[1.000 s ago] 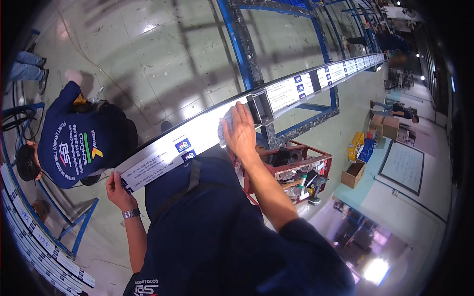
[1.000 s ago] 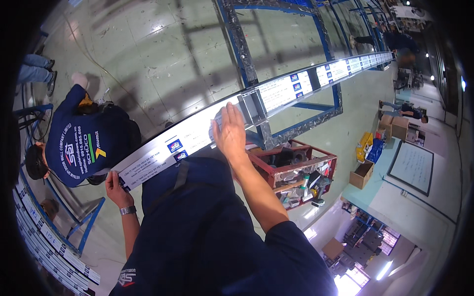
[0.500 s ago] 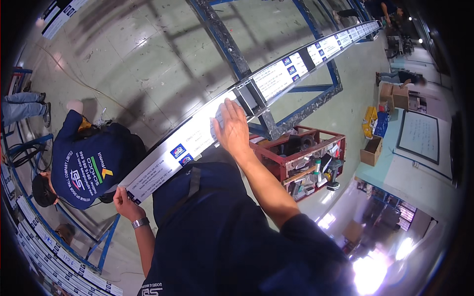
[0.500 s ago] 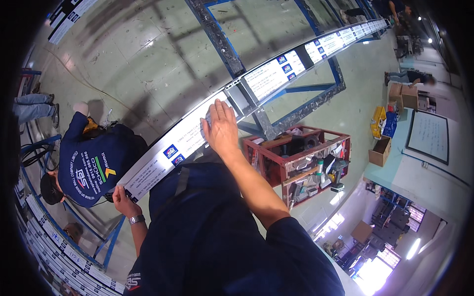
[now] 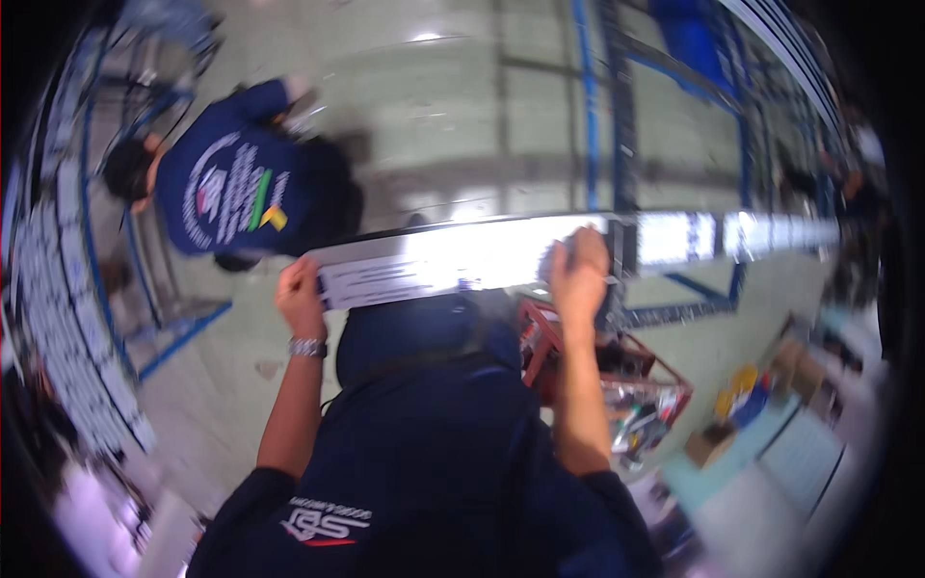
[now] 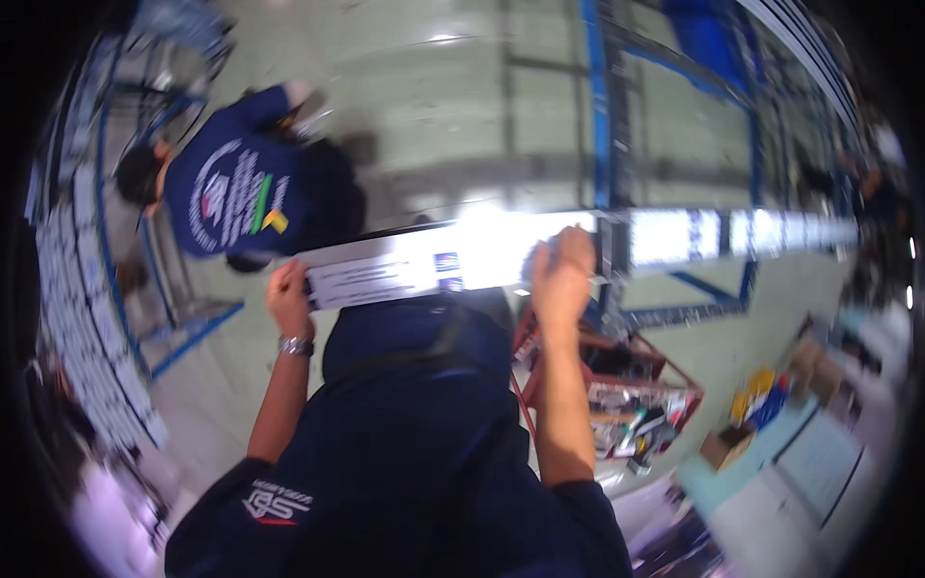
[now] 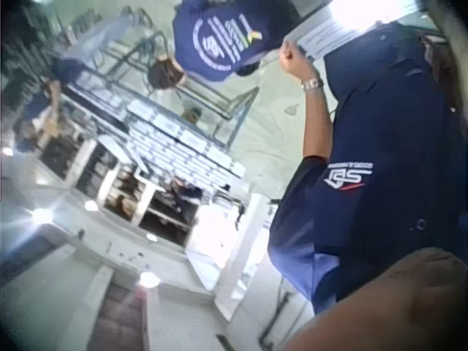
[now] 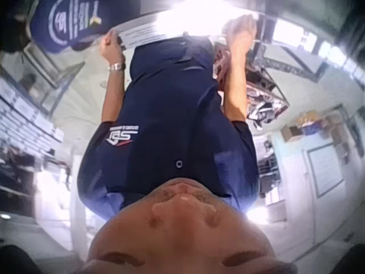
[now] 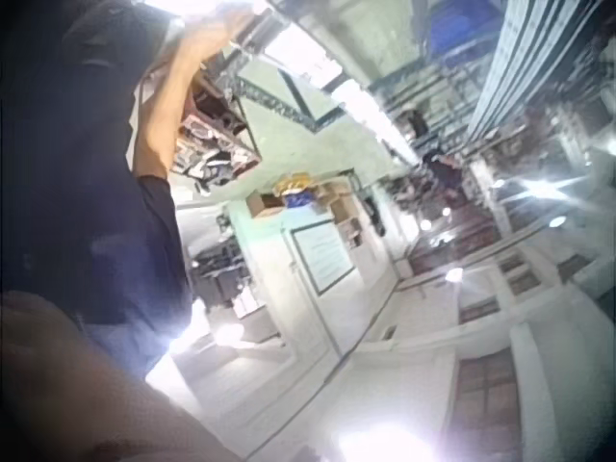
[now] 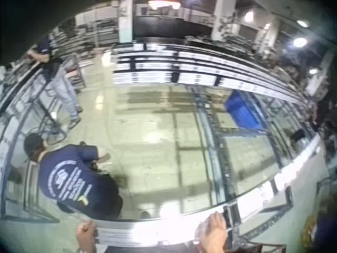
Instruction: The person attaches components to long metal frames by securing screws and fasteners with a manual screwdriver and tapping rubber seals into place with a rubber mallet.
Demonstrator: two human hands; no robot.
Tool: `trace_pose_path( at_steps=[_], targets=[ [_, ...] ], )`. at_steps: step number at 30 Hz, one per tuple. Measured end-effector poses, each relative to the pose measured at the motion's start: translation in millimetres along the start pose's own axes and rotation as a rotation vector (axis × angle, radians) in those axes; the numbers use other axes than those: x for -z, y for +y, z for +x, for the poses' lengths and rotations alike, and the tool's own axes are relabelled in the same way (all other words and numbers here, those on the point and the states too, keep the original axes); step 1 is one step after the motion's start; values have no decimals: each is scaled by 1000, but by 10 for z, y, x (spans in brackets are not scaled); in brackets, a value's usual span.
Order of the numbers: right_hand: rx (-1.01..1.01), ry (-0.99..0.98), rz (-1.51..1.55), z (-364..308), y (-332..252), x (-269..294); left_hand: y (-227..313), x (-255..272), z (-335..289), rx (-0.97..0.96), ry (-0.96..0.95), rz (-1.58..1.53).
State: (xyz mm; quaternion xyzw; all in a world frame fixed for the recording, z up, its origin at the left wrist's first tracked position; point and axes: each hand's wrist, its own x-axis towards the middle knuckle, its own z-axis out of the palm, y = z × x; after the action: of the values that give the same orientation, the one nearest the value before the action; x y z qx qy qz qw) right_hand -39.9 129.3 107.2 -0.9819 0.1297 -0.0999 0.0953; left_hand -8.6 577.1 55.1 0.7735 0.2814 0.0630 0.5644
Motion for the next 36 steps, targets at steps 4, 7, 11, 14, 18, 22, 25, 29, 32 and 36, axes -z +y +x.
trace_pose_path(
  at_steps=[4,7,11,14,18,22,25,29,32,36],
  targets=[
    [31,-69,5,78,-127,82,54,3,-74,119,10,-182],
    [52,-124,1,109,-191,70,167,27,-129,153,62,-221],
    [60,-186,-37,86,-256,57,243,9,-147,186,124,-269],
    [58,-222,-63,102,-321,60,244,27,-175,246,143,-291],
    [59,-231,-78,100,-362,35,245,22,-159,261,148,-347],
    [66,-233,-86,103,-370,29,247,19,-152,258,162,-381],
    [75,-217,-83,107,-400,46,258,19,-155,266,166,-396],
    [79,-227,-93,102,-416,56,261,23,-153,272,171,-366],
    [90,-238,-114,68,-354,31,246,9,-163,276,188,-378],
    [103,-265,-121,58,-340,16,189,-19,-149,286,193,-352]
  ],
)
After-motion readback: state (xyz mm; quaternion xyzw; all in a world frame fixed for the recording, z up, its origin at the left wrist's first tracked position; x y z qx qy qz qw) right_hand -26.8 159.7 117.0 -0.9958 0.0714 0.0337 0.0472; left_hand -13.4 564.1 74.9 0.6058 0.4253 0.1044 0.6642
